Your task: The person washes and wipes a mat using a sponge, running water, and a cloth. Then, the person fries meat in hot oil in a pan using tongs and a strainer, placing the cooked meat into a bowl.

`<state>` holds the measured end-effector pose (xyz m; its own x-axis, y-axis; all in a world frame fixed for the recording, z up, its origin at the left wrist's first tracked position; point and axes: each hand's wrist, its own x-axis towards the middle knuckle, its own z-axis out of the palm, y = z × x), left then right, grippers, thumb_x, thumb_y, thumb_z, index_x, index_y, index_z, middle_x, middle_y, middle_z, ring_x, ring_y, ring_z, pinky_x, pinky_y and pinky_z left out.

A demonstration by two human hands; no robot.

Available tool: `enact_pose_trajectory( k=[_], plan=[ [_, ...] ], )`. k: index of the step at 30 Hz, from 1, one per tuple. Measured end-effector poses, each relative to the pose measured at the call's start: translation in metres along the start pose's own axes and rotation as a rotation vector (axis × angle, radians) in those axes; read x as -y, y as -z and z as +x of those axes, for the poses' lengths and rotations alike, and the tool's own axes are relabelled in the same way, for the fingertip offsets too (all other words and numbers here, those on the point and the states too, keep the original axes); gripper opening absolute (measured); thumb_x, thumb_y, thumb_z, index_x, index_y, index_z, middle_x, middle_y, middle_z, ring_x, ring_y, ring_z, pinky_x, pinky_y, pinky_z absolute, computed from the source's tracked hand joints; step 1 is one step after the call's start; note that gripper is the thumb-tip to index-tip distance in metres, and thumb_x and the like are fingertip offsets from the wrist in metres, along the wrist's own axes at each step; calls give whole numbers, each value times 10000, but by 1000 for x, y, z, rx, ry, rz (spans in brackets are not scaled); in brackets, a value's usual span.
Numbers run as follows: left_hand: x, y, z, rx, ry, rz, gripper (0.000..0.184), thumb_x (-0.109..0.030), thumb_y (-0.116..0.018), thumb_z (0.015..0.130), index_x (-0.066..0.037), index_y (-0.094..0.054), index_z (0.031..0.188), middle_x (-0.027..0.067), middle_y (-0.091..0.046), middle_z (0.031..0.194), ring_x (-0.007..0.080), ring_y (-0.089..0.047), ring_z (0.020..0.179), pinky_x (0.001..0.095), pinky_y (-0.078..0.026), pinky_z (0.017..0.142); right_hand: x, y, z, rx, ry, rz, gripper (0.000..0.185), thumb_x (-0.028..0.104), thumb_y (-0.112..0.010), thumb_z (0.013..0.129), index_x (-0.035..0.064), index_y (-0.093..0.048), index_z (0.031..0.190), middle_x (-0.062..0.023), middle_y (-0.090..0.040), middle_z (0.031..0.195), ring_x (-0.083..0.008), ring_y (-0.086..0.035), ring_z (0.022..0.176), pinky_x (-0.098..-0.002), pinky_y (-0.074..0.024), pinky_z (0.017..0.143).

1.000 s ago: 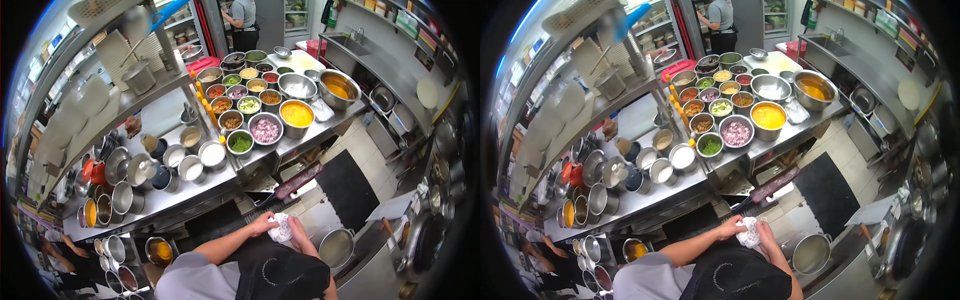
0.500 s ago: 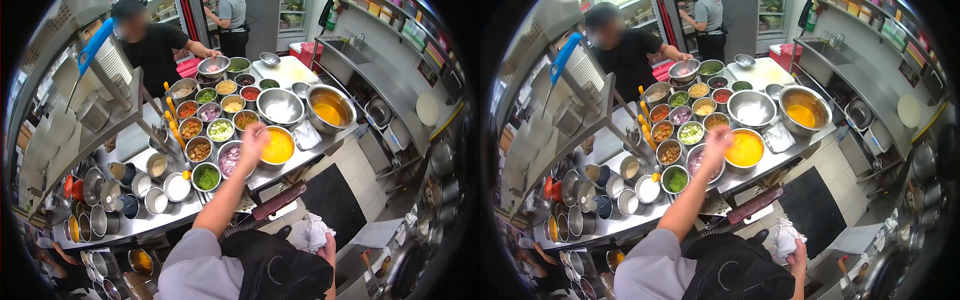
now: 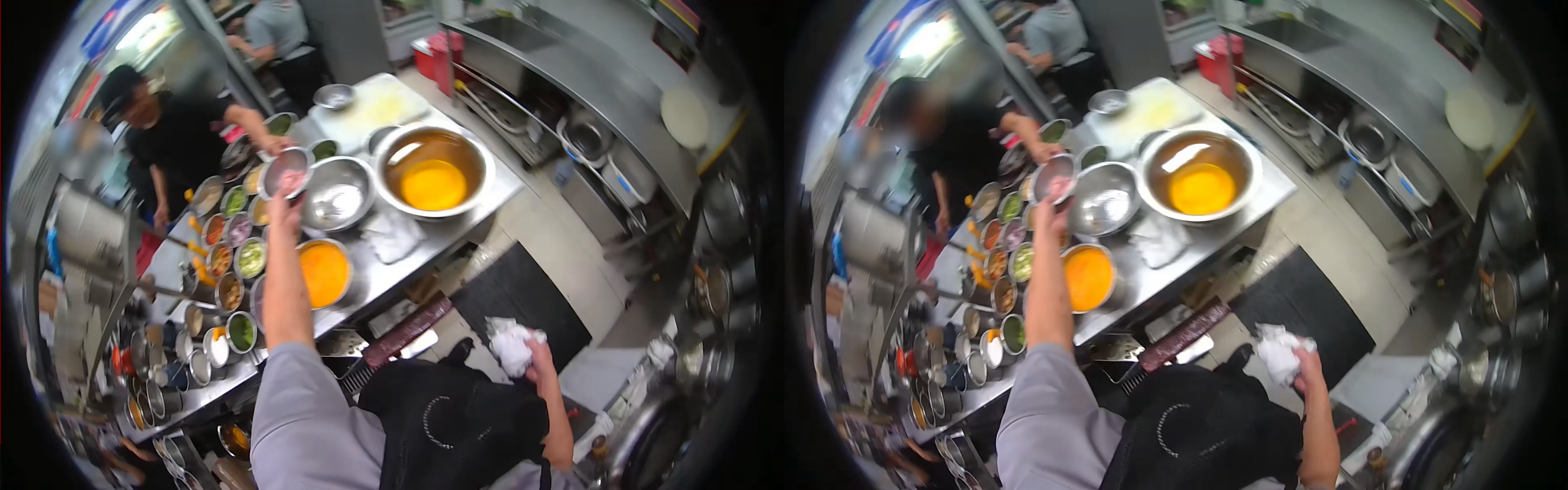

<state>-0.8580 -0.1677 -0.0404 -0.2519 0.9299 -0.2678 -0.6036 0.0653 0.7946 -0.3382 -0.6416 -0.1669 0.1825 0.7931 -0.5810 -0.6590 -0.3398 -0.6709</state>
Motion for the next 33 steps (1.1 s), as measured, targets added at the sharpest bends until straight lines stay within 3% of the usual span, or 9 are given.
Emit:
enact_pose_trajectory(
  k=[9, 16, 19, 21, 22, 23, 25, 28, 33],
  plan=[
    [-18, -38, -140, 20, -199, 91, 323, 34, -501, 802, 154, -543, 1098, 243, -592, 1152, 375, -648, 997, 479, -552, 938, 141, 18, 130, -100, 271, -104, 457, 14, -538, 814, -20, -528, 1269, -150, -611, 1195, -249, -611, 1088, -363, -499, 933],
    [37, -125, -236, 59, -89, 197, 218, 4, -527, 826, -36, -520, 1040, 83, -584, 902, 229, -630, 789, 445, -584, 781, 247, -138, 237, 203, 267, 72, 484, 250, -679, 889, 41, -512, 1292, -100, -623, 1201, -235, -622, 1069, -438, -503, 916],
    [88, -164, -242, 158, 29, 195, 198, -22, -547, 832, -41, -525, 1028, 90, -590, 969, 224, -629, 869, 448, -565, 803, 239, -162, 293, 239, -46, -522, 741, 427, -729, 833, 45, -419, 1386, -158, -519, 1364, -340, -517, 1243, -562, -409, 1026],
    [123, -195, -241, 204, 124, 213, 237, -40, -552, 835, -35, -532, 1071, 102, -600, 1042, 238, -629, 930, 442, -556, 829, 203, -163, 339, 225, 263, -865, 991, 417, -788, 737, 75, -266, 1507, -199, -325, 1509, -376, -439, 1309, -570, -361, 1068],
    [143, -227, -243, 238, 171, 213, 205, -54, -557, 841, -29, -545, 1044, 104, -602, 1023, 243, -636, 910, 450, -569, 797, 202, -160, 345, 348, 451, -1034, 986, 399, -787, 734, 74, -265, 1505, -211, -420, 1447, -362, -507, 1244, -547, -411, 1031],
    [155, -255, -253, 257, 219, 218, 176, -69, -563, 847, -22, -557, 1017, 106, -605, 1004, 249, -644, 891, 458, -582, 765, 272, -170, 262, 474, -15, -967, 930, 372, -762, 758, 85, -281, 1501, -220, -562, 1302, -338, -589, 1139, -514, -457, 988],
    [188, -290, -247, 417, 318, 280, 587, -12, -525, 833, -51, -376, 1399, 135, -502, 1314, 269, -558, 1138, 424, -502, 943, 243, -130, 305, 548, 318, -1266, 794, 371, -738, 774, 85, -411, 1439, -221, -642, 1173, -347, -632, 1064, -475, -482, 960],
    [235, -359, -246, 531, 432, 348, 679, 8, -513, 826, -120, -309, 1462, 131, -445, 1377, 293, -502, 1195, 434, -459, 987, 288, -65, 244, 360, 530, -1331, 510, 311, -681, 830, 71, -585, 1269, -201, -669, 1116, -376, -637, 1035, -438, -508, 891],
    [325, -450, -247, 865, 389, 466, 634, 11, -506, 837, -99, -292, 1424, 123, -477, 1328, 243, -518, 1135, 369, -451, 946, 262, 91, 180, -449, 398, -966, 407, 301, -652, 837, 59, -651, 1164, -176, -685, 1095, -331, -658, 1012, -405, -518, 878]
  ],
)
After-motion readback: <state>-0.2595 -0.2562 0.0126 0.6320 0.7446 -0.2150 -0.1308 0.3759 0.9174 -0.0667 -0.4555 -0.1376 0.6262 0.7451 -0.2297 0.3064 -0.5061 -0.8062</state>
